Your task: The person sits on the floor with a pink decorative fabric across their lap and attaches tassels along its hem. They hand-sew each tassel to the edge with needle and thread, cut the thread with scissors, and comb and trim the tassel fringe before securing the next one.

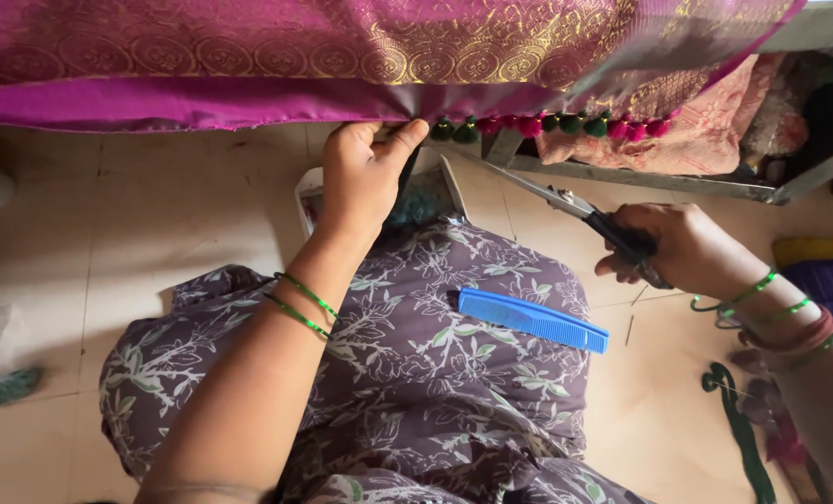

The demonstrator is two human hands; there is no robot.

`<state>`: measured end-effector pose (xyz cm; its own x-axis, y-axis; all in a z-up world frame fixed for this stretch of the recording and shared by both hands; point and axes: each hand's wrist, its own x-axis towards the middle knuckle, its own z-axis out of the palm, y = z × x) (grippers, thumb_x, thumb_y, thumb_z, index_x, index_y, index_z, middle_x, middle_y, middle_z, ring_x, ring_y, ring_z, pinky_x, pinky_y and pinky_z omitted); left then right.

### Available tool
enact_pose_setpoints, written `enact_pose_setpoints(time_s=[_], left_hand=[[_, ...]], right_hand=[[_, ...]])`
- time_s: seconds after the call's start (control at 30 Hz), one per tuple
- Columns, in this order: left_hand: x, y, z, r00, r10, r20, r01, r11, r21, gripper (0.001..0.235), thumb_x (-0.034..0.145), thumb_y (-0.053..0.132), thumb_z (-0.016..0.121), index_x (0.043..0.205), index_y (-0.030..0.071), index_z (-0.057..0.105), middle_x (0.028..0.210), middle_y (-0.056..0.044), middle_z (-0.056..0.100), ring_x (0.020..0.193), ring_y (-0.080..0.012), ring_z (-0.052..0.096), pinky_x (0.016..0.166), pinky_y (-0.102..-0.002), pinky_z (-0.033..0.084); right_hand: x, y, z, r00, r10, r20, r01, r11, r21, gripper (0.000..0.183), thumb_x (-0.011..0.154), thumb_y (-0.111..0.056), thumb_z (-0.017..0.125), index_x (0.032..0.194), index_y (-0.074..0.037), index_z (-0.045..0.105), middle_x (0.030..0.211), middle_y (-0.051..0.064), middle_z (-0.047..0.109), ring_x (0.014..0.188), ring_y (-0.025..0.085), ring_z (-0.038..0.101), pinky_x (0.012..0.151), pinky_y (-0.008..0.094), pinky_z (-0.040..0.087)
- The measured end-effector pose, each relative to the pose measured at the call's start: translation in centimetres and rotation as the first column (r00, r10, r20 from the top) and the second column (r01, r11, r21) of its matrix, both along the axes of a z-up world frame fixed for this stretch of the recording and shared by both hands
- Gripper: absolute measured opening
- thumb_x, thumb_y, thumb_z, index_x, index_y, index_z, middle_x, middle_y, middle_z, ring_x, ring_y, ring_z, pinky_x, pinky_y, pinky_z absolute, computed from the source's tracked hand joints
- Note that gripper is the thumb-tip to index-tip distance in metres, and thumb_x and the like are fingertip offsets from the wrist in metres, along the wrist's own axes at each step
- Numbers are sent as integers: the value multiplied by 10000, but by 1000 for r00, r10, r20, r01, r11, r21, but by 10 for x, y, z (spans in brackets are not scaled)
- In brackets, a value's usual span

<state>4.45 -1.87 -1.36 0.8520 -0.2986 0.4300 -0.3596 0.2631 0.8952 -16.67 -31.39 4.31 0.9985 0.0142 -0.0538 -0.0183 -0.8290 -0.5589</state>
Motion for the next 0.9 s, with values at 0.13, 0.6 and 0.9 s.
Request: enact_pose_setpoints(time_s=[0.13,0.6,0.9], left_hand=[[-8,10,16,999,-26,-36,27,1000,16,227,932,206,792,1009,-5,756,910,29,756,795,-20,634,742,-238,525],[-29,-1,-15,999,-10,33,9,999,33,212,1043,212,644,1081,39,759,953,-41,805,908,-77,738,855,-242,567],[-33,0,-19,995,-98,-21,97,995,-34,206,1047,154,606,1081,-5,734,986,-62,797,938,-79,714,875,-236,548]], right_hand=[[2,4,3,1000,-25,-6,25,999,-25,250,730,-121,846,908,-17,703,618,57,702,536,101,666,493,297,538],[10,-8,22,1000,20,-22,-23,989,-146,399,674,-240,918,900,-12,681,635,72,684,569,139,642,528,315,515],[36,12,44,989,145,-7,-140,944,-298,511,664,-423,908,901,-45,659,647,83,658,563,223,686,504,363,531]])
